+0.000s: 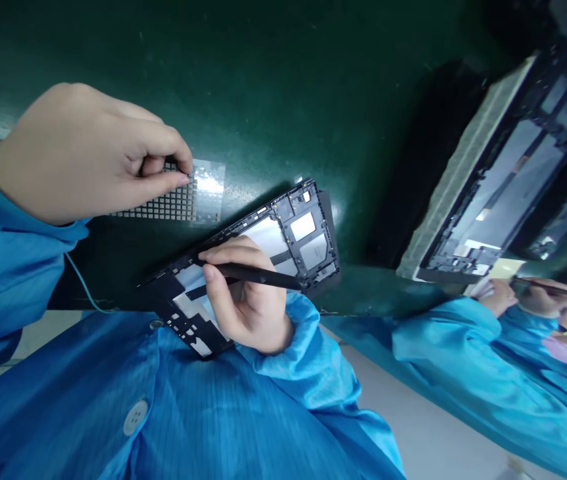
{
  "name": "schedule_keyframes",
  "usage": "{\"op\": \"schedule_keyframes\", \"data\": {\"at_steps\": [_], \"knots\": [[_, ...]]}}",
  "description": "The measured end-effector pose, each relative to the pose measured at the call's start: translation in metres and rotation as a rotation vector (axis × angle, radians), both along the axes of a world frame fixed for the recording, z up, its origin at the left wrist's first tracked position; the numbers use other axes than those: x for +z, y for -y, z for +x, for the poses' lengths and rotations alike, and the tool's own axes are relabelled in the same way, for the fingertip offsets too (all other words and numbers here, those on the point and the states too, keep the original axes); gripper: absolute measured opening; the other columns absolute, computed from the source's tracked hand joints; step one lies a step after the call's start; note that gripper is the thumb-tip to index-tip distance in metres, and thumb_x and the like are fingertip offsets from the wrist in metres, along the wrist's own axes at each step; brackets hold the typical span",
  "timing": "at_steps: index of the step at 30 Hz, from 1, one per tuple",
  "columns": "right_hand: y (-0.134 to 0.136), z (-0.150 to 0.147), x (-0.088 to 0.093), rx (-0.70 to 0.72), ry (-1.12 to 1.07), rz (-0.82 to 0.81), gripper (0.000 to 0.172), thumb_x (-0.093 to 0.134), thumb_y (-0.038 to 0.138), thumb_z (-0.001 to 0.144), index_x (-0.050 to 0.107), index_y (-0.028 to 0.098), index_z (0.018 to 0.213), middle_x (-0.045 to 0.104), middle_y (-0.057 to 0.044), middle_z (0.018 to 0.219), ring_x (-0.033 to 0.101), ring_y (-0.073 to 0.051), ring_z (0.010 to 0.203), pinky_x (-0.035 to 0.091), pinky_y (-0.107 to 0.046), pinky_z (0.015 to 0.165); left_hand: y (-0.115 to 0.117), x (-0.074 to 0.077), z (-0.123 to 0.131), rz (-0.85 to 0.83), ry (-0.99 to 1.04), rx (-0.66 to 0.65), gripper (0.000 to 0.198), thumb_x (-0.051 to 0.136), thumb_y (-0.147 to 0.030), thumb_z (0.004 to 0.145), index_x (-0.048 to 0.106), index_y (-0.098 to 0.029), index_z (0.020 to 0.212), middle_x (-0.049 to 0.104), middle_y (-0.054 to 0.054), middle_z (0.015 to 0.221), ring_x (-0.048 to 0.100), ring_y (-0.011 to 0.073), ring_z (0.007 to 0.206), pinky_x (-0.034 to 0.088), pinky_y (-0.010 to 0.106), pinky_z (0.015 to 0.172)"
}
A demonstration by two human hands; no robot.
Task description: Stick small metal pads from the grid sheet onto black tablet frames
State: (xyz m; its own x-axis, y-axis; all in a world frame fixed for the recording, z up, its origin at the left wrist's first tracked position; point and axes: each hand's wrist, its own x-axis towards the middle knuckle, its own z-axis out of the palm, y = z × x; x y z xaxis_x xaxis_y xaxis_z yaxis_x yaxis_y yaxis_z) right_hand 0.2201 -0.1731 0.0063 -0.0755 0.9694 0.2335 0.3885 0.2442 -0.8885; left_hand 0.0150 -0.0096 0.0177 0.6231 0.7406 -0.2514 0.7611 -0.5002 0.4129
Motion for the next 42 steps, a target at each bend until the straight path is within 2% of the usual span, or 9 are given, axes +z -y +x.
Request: {"op": "schedule_keyframes", "data": {"at_steps": [4,7,9,14,24,27,31,35,42], "knots": [[-0.01,0.007,0.022,0.117,0.158,-0.029,0.031,0.074,0.009,0.1,0.073,0.027,0.125,0.084,-0.01,0.105,0.082,-0.027,0.096,0.071,-0.046,0.081,0.0,0.001,0.0,-0.003,-0.009,0.003,0.029,0.06,-0.038,0.104,0.083,-0.032,0.119,0.081,0.006,0.104,0.075,0.035,0.104,0.049,0.047,0.086],[-0.044,0.018,0.033,0.175,0.171,-0.096,0.019,0.077,0.016,0.104,0.077,0.027,0.12,0.086,-0.008,0.112,0.084,-0.026,0.104,0.072,-0.046,0.094,0.0,0.002,-0.001,-0.005,-0.003,-0.008,0.03,0.057,-0.036,0.104,0.083,-0.031,0.12,0.08,0.005,0.105,0.074,0.0316,0.105,0.051,0.045,0.089],[-0.076,0.025,0.031,0.19,0.147,-0.161,0.008,0.078,0.03,0.108,0.079,0.03,0.116,0.087,-0.005,0.116,0.084,-0.025,0.108,0.071,-0.046,0.101,0.0,0.002,-0.003,-0.004,0.02,-0.014,0.031,0.057,-0.036,0.104,0.083,-0.03,0.118,0.079,0.005,0.103,0.073,0.0289,0.103,0.052,0.042,0.089],[-0.126,0.033,0.01,0.243,0.149,-0.277,0.036,0.08,0.066,0.101,0.08,0.031,0.109,0.086,-0.006,0.114,0.082,-0.029,0.108,0.072,-0.047,0.104,-0.002,-0.002,-0.004,-0.005,0.042,-0.007,0.024,0.064,-0.039,0.101,0.084,-0.03,0.11,0.075,0.004,0.09,0.07,0.0271,0.091,0.051,0.041,0.086],[-0.128,0.036,0.006,0.288,0.206,-0.228,0.032,0.076,0.064,0.105,0.081,0.032,0.11,0.086,-0.004,0.118,0.083,-0.027,0.112,0.072,-0.044,0.107,-0.002,-0.001,-0.003,-0.008,0.018,-0.011,0.029,0.059,-0.041,0.103,0.084,-0.03,0.114,0.076,0.003,0.093,0.072,0.0272,0.093,0.055,0.042,0.091],[-0.129,0.041,0.001,0.294,0.127,-0.231,0.03,0.082,0.061,0.102,0.081,0.032,0.109,0.088,-0.004,0.112,0.084,-0.025,0.101,0.073,-0.04,0.095,-0.001,0.002,-0.005,0.001,0.027,-0.021,0.036,0.053,-0.04,0.106,0.085,-0.027,0.117,0.079,0.004,0.098,0.071,0.0268,0.094,0.055,0.042,0.092],[-0.097,0.048,0.0,0.062,-0.2,-0.07,0.014,0.086,0.038,0.103,0.085,0.027,0.111,0.086,-0.002,0.097,0.076,-0.018,0.079,0.066,-0.033,0.074,0.0,0.001,-0.007,0.019,0.052,-0.014,0.037,0.053,-0.038,0.105,0.085,-0.025,0.119,0.079,0.004,0.096,0.069,0.0255,0.091,0.054,0.041,0.09],[-0.052,0.049,-0.006,-0.188,-0.188,0.111,0.009,0.084,0.031,0.104,0.084,0.026,0.112,0.078,-0.001,0.096,0.075,-0.018,0.087,0.063,-0.035,0.081,0.0,-0.002,-0.01,0.048,0.091,-0.032,0.04,0.049,-0.043,0.106,0.085,-0.026,0.113,0.076,0.004,0.091,0.065,0.0241,0.086,0.049,0.039,0.084],[-0.044,0.051,-0.011,-0.062,0.031,0.107,0.01,0.071,0.033,0.113,0.076,0.031,0.121,0.079,-0.002,0.104,0.08,-0.023,0.095,0.069,-0.044,0.087,0.002,-0.003,-0.012,0.091,0.125,-0.034,0.05,0.041,-0.051,0.105,0.083,-0.026,0.111,0.072,0.004,0.086,0.061,0.0219,0.077,0.045,0.038,0.08]]}}
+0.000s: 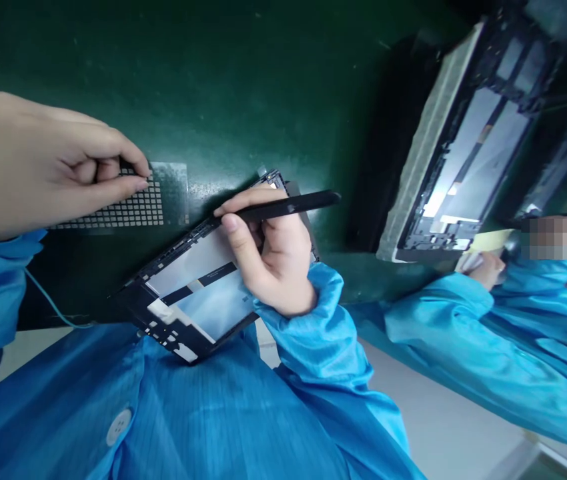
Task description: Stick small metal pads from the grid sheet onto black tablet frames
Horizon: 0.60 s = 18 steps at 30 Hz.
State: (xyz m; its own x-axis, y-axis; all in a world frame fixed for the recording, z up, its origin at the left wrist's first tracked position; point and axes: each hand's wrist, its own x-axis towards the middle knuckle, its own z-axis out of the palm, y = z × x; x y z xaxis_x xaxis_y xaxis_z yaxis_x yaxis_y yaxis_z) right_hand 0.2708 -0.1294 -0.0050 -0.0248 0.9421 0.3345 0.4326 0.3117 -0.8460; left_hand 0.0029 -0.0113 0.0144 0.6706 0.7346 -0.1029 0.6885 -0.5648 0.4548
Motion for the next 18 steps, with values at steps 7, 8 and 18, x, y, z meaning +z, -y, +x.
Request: {"op": "schedule_keyframes", "data": {"at_steps": [7,8,18], "knots": [[-0.058,-0.014,0.023,0.265,0.157,-0.226,0.027,0.07,0.055,0.112,0.076,0.03,0.118,0.084,-0.005,0.119,0.083,-0.028,0.113,0.071,-0.049,0.108,-0.004,0.004,0.003,-0.06,-0.078,0.028,0.038,0.053,-0.047,0.101,0.084,-0.029,0.114,0.072,0.002,0.085,0.064,0.0212,0.08,0.05,0.038,0.087],[-0.065,-0.016,0.023,0.292,0.169,-0.245,0.029,0.07,0.057,0.111,0.077,0.03,0.117,0.085,-0.005,0.119,0.083,-0.027,0.113,0.071,-0.047,0.109,-0.004,0.004,0.003,-0.063,-0.088,0.029,0.037,0.054,-0.047,0.102,0.084,-0.029,0.114,0.072,0.002,0.086,0.065,0.0223,0.082,0.051,0.039,0.088],[-0.072,-0.018,0.014,0.312,0.151,-0.295,0.03,0.071,0.058,0.11,0.078,0.029,0.116,0.085,-0.006,0.121,0.083,-0.029,0.115,0.07,-0.048,0.112,-0.003,0.004,0.007,-0.068,-0.144,0.028,0.039,0.051,-0.05,0.102,0.083,-0.033,0.116,0.077,0.004,0.093,0.073,0.0301,0.093,0.056,0.046,0.09]]}}
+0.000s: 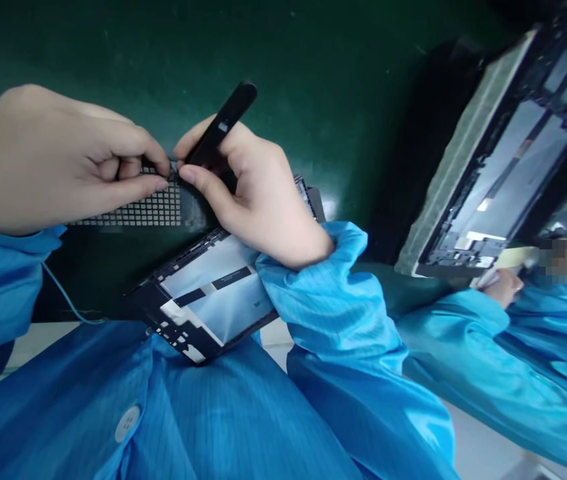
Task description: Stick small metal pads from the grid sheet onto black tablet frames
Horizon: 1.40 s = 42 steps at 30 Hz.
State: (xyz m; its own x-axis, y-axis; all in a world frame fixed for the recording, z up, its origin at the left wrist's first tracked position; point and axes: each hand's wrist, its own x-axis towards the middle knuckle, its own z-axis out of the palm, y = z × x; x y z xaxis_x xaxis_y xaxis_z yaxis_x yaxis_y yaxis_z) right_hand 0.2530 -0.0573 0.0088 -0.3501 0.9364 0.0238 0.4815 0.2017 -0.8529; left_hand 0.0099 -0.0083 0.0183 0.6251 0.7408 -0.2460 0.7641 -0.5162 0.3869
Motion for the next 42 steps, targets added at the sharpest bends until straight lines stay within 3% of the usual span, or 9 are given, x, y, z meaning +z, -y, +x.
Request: {"op": "schedule_keyframes", "data": {"at_steps": [3,6,11,14,21,27,31,35,42], "knots": [[-0.005,0.0,0.002,0.017,-0.01,-0.013,0.026,0.073,0.056,0.109,0.08,0.031,0.109,0.085,-0.005,0.118,0.083,-0.027,0.112,0.07,-0.044,0.109,-0.001,-0.001,-0.002,0.007,0.02,-0.004,0.043,0.047,-0.054,0.1,0.082,-0.035,0.115,0.075,0.003,0.091,0.071,0.0286,0.09,0.055,0.046,0.09],[0.002,0.002,0.005,-0.03,-0.162,-0.015,0.017,0.082,0.047,0.105,0.081,0.031,0.106,0.086,-0.002,0.109,0.082,-0.021,0.098,0.072,-0.037,0.095,-0.001,-0.005,-0.005,0.021,0.073,-0.02,0.048,0.042,-0.057,0.101,0.082,-0.034,0.114,0.074,0.002,0.089,0.068,0.0245,0.086,0.054,0.043,0.088],[0.054,0.01,-0.001,-0.423,-0.287,0.201,0.009,0.077,0.039,0.109,0.078,0.031,0.11,0.077,0.0,0.095,0.074,-0.019,0.084,0.067,-0.038,0.079,0.0,-0.007,-0.008,0.042,0.138,-0.024,0.051,0.039,-0.058,0.103,0.083,-0.033,0.112,0.076,0.002,0.088,0.065,0.0229,0.081,0.049,0.04,0.082],[0.079,0.012,-0.013,-0.506,-0.19,0.333,0.007,0.075,0.038,0.109,0.075,0.031,0.11,0.075,-0.002,0.094,0.075,-0.022,0.086,0.066,-0.041,0.078,0.002,-0.004,-0.007,0.028,0.158,-0.01,0.045,0.044,-0.052,0.104,0.083,-0.03,0.109,0.076,0.004,0.089,0.062,0.023,0.078,0.039,0.04,0.075],[0.083,0.011,-0.026,-0.429,-0.132,0.362,0.009,0.069,0.028,0.11,0.074,0.03,0.118,0.077,-0.003,0.101,0.079,-0.023,0.096,0.067,-0.043,0.086,0.005,-0.002,-0.008,0.032,0.192,-0.007,0.039,0.05,-0.046,0.107,0.083,-0.026,0.113,0.076,0.001,0.093,0.056,0.0177,0.077,0.033,0.036,0.075],[0.078,0.018,0.003,-0.295,0.021,0.33,0.015,0.074,0.024,0.106,0.076,0.029,0.119,0.082,-0.006,0.105,0.08,-0.026,0.097,0.068,-0.047,0.086,0.004,0.0,-0.007,0.009,0.169,0.005,0.044,0.047,-0.052,0.108,0.084,-0.028,0.115,0.076,0.003,0.094,0.054,0.0184,0.077,0.035,0.038,0.079],[0.038,0.014,0.023,-0.138,0.04,0.163,0.013,0.076,0.043,0.109,0.077,0.032,0.115,0.085,-0.004,0.114,0.083,-0.027,0.107,0.073,-0.049,0.1,0.002,0.002,-0.006,0.002,0.141,-0.001,0.044,0.046,-0.047,0.102,0.084,-0.027,0.115,0.073,0.004,0.089,0.057,0.0217,0.077,0.033,0.039,0.076],[-0.002,0.006,0.013,0.057,0.049,0.003,0.032,0.073,0.065,0.107,0.078,0.033,0.111,0.087,-0.004,0.114,0.083,-0.026,0.108,0.074,-0.044,0.103,0.0,0.002,-0.005,-0.007,0.088,-0.012,0.038,0.053,-0.047,0.103,0.084,-0.029,0.116,0.072,0.004,0.087,0.067,0.0257,0.083,0.045,0.041,0.082],[-0.004,0.004,0.004,0.047,0.031,-0.012,0.033,0.071,0.064,0.109,0.078,0.033,0.113,0.086,-0.003,0.118,0.084,-0.026,0.112,0.072,-0.043,0.107,0.0,0.0,-0.002,-0.006,0.034,0.013,0.036,0.054,-0.049,0.103,0.083,-0.034,0.116,0.076,0.004,0.092,0.075,0.0306,0.096,0.054,0.044,0.089]]}}
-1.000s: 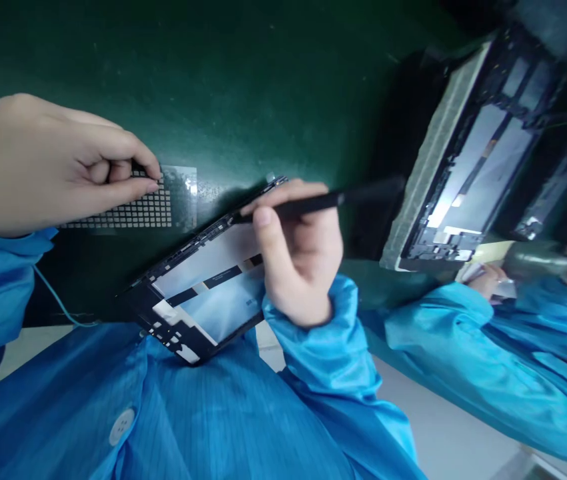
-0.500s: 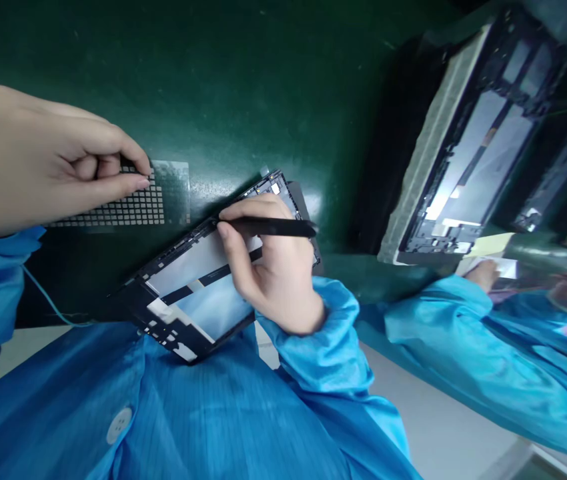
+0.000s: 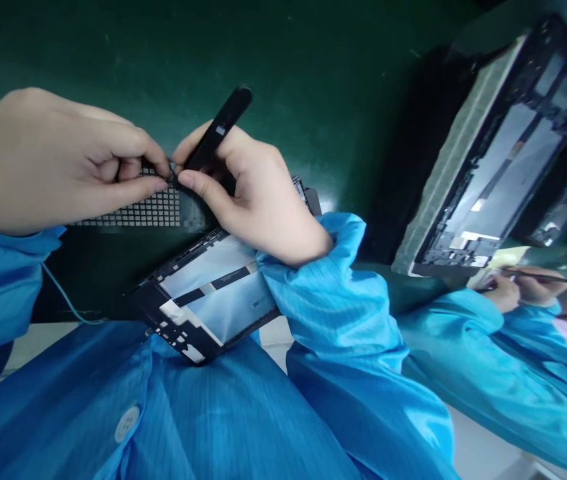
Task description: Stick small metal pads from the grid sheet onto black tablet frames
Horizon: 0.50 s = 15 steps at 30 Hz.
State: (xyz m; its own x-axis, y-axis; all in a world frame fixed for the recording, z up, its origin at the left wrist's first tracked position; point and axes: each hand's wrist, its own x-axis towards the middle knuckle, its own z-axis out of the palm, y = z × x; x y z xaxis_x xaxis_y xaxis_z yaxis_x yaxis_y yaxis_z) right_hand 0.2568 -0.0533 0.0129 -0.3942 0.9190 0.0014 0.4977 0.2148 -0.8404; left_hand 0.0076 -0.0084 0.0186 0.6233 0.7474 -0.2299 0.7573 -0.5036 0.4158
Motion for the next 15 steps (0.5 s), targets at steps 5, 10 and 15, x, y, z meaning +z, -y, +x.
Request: {"op": "schedule_keyframes", "data": {"at_steps": [5,10,15], "knots": [[-0.009,0.001,-0.001,0.048,-0.046,-0.042,0.032,0.074,0.063,0.107,0.077,0.032,0.109,0.087,-0.004,0.115,0.084,-0.024,0.105,0.072,-0.04,0.102,-0.001,0.001,0.001,0.01,-0.012,-0.02,0.04,0.051,-0.05,0.101,0.083,-0.029,0.112,0.076,0.004,0.091,0.07,0.026,0.089,0.053,0.04,0.087],[0.02,0.011,-0.01,-0.284,-0.401,0.061,0.007,0.08,0.037,0.107,0.08,0.031,0.109,0.085,0.001,0.097,0.077,-0.018,0.08,0.068,-0.034,0.073,-0.001,-0.002,-0.003,0.021,0.063,-0.04,0.053,0.039,-0.054,0.105,0.084,-0.027,0.117,0.075,0.004,0.09,0.065,0.0215,0.084,0.052,0.038,0.089],[0.067,0.015,-0.007,-0.489,-0.247,0.307,0.011,0.076,0.042,0.109,0.078,0.033,0.116,0.08,0.0,0.101,0.081,-0.021,0.09,0.071,-0.039,0.081,0.0,-0.003,-0.003,0.04,0.062,-0.005,0.066,0.029,-0.064,0.102,0.085,-0.029,0.109,0.073,0.002,0.084,0.065,0.0191,0.08,0.053,0.037,0.089]]}}
